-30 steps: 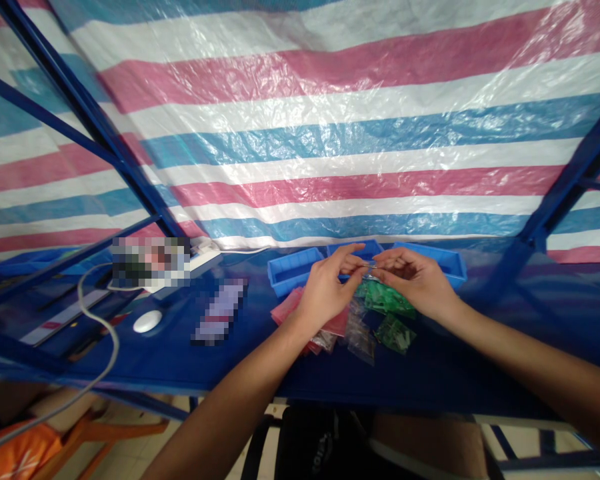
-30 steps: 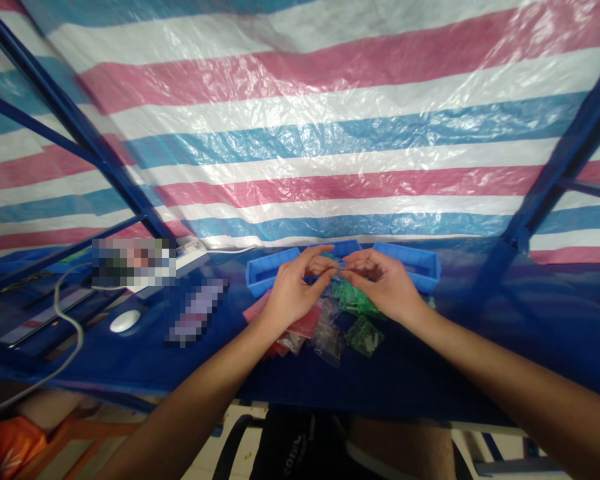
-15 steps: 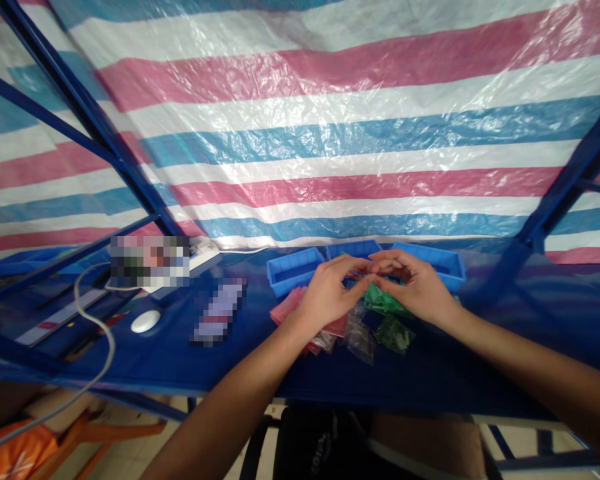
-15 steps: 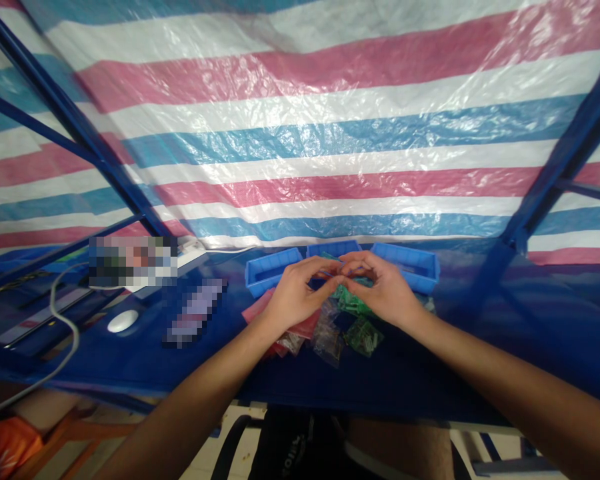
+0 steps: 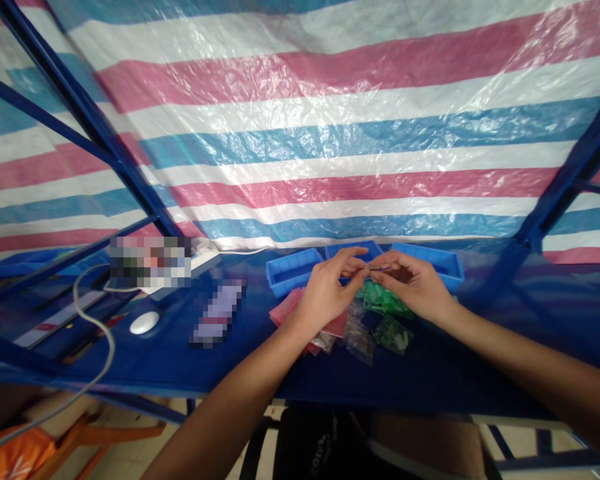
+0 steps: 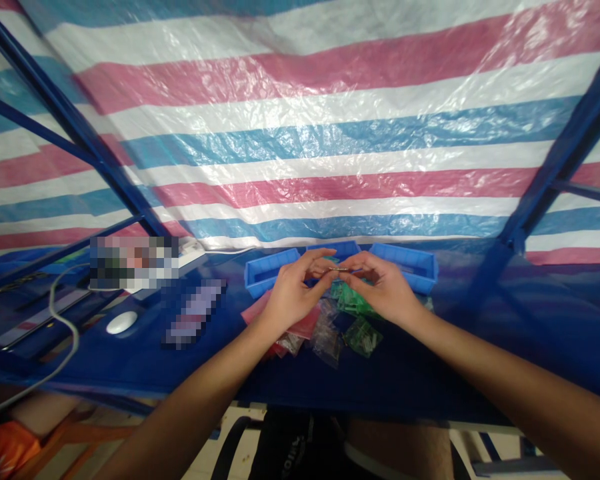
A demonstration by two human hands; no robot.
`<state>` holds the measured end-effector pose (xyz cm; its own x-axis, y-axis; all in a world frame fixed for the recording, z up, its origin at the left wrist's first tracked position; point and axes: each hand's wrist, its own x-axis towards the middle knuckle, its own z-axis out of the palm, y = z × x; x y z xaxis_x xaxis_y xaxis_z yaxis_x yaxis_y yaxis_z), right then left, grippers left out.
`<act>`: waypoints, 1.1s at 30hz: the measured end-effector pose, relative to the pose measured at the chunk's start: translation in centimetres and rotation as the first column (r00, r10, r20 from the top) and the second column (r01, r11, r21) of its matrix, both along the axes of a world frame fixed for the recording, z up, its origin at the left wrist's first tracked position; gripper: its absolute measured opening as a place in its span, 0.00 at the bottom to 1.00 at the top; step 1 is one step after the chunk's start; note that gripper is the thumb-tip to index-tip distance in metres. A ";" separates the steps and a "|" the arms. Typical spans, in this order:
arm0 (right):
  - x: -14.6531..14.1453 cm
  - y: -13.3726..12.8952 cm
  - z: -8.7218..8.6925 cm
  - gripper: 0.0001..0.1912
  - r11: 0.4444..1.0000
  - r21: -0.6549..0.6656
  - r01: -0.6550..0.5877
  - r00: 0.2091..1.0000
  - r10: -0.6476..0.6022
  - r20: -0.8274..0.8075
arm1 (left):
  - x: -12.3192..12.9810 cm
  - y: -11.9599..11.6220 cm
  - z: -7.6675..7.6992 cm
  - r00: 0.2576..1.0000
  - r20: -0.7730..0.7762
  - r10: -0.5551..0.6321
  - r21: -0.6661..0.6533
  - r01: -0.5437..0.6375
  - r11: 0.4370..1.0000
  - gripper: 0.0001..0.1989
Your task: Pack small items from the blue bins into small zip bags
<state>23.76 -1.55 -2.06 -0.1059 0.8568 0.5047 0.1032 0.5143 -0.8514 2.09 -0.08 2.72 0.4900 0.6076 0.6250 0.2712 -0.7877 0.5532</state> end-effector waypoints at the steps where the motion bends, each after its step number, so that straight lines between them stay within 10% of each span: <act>1: 0.2 0.1 0.0 0.14 1.000 0.002 0.005 1.000 -0.005 0.010 | 0.0 0.0 0.0 1.000 -0.020 0.021 0.025 -0.020 0.999 0.18; 6: 1.9 0.7 0.6 0.12 0.959 0.191 0.210 0.957 -0.241 0.159 | -0.6 0.3 -0.2 0.967 -0.201 0.158 0.164 -0.125 0.978 0.23; 11: 5.3 1.5 2.0 0.12 0.813 0.527 0.248 0.749 -0.506 0.428 | -1.1 0.8 -0.4 0.909 -0.392 0.139 0.232 -0.049 0.972 0.15; 18: 8.4 2.4 2.6 0.18 0.721 0.603 0.342 0.586 -0.665 0.463 | -1.3 1.0 -1.3 0.849 -0.499 0.172 0.203 -0.078 0.976 0.19; 28: 8.8 3.0 2.3 0.13 0.852 0.498 0.162 0.445 -0.514 0.734 | -1.7 1.2 -2.0 0.786 -0.590 0.184 0.164 -0.106 0.981 0.32; 33: 7.6 2.6 2.1 0.15 0.878 0.445 0.175 0.482 -0.470 0.739 | -1.7 1.6 -2.4 0.793 -0.598 0.116 0.132 -0.045 0.990 0.16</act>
<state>31.38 1.10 0.03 -0.3347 0.7594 0.5580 0.8706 0.4758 -0.1253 0.42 1.54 0.30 0.7412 0.6095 0.2814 0.5863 -0.7919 0.1710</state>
